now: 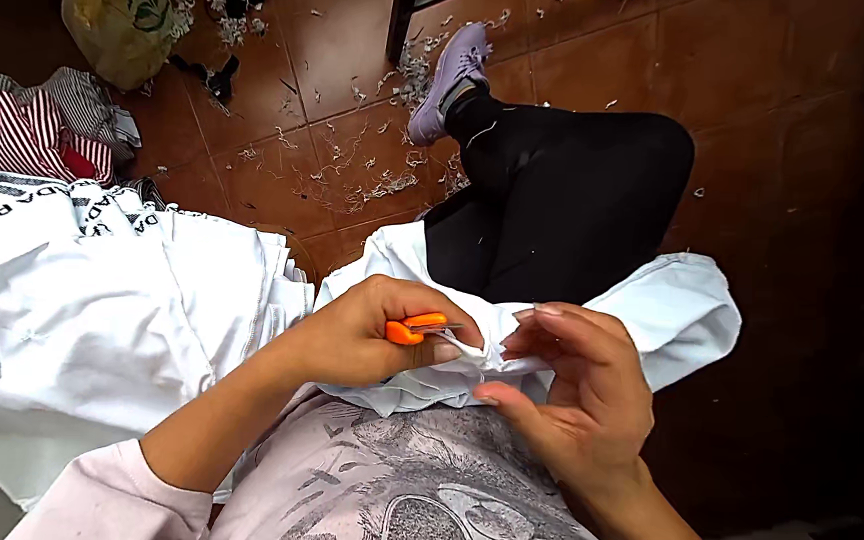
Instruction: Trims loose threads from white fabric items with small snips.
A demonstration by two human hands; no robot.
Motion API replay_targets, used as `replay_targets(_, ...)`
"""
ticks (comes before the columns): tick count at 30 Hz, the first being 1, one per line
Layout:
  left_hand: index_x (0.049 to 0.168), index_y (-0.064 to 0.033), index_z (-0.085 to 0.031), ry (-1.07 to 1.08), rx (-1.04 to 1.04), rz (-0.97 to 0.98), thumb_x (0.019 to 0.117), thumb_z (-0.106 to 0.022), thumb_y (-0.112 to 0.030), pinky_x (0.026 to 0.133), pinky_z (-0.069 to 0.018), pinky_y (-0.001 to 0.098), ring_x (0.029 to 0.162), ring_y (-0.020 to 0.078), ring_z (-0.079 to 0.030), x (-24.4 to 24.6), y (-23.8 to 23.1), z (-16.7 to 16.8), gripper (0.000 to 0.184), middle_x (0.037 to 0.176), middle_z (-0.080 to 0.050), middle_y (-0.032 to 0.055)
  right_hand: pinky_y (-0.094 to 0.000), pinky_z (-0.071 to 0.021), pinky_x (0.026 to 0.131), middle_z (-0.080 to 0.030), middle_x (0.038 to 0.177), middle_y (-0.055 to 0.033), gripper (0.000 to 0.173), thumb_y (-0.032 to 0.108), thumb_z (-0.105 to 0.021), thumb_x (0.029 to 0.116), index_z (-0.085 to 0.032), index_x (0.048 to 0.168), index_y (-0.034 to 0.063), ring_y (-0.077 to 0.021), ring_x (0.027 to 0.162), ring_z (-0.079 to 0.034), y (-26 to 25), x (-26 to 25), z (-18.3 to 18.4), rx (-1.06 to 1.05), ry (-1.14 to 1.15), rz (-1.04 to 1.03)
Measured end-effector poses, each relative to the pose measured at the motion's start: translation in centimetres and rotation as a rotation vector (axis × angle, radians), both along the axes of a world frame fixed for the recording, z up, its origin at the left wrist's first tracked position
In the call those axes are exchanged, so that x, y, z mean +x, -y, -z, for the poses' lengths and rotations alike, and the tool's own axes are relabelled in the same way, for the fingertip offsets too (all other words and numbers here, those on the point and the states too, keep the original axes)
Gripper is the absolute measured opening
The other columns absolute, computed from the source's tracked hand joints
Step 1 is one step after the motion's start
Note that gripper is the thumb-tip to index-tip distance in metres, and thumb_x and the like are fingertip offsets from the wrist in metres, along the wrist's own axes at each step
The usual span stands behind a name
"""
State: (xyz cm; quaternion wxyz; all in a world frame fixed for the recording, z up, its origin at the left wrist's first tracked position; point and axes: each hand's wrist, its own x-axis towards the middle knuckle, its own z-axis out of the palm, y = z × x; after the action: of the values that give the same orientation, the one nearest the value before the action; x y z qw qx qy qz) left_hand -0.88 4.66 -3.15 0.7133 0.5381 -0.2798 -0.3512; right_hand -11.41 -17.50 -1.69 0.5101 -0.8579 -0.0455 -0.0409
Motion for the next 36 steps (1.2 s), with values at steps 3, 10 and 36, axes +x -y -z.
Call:
replay_targets(3,0.101,0.0061,-0.071,-0.116,-0.005,-0.112,0.0950,-0.062,0.000,0.070,-0.0490,0.0115,0.078,-0.0046,-0.059,-1.1,0.2,-0.5,0.012,0.086,-0.068,-0.0002,-0.0177,-0.0533,0.085,-0.067,0.107,-0.0019,0.042,0.037,-0.079,0.0901,-0.066,0.117,0.0074,-0.0048,0.098,-0.063,-0.9,0.9,-0.7,-0.124,0.074,-0.037)
replay_targets(10,0.099,0.0017,-0.066,-0.214,0.050,-0.256,0.0955,-0.062,0.002,0.051,-0.0428,0.0097,0.057,-0.0043,-0.051,-1.7,0.5,-0.7,0.005,0.071,-0.060,-0.0043,-0.0204,-0.0546,0.079,-0.074,0.091,-0.0117,0.021,0.015,-0.061,0.1031,-0.071,0.100,-0.0030,-0.0101,0.086,-0.070,-1.9,0.9,-0.7,-0.231,0.239,-0.004)
replay_targets(36,0.097,-0.0080,-0.074,1.077,0.614,-0.073,0.1007,-0.058,-0.023,0.062,-0.0425,0.0384,0.072,0.0252,-0.062,0.4,0.6,-3.6,0.022,0.075,-0.066,0.0061,-0.0115,-0.0562,0.074,-0.069,0.088,0.0063,0.020,0.022,-0.051,0.1087,-0.060,0.097,0.0086,0.0049,0.083,-0.067,-0.7,2.9,-1.9,-0.050,0.018,-0.048)
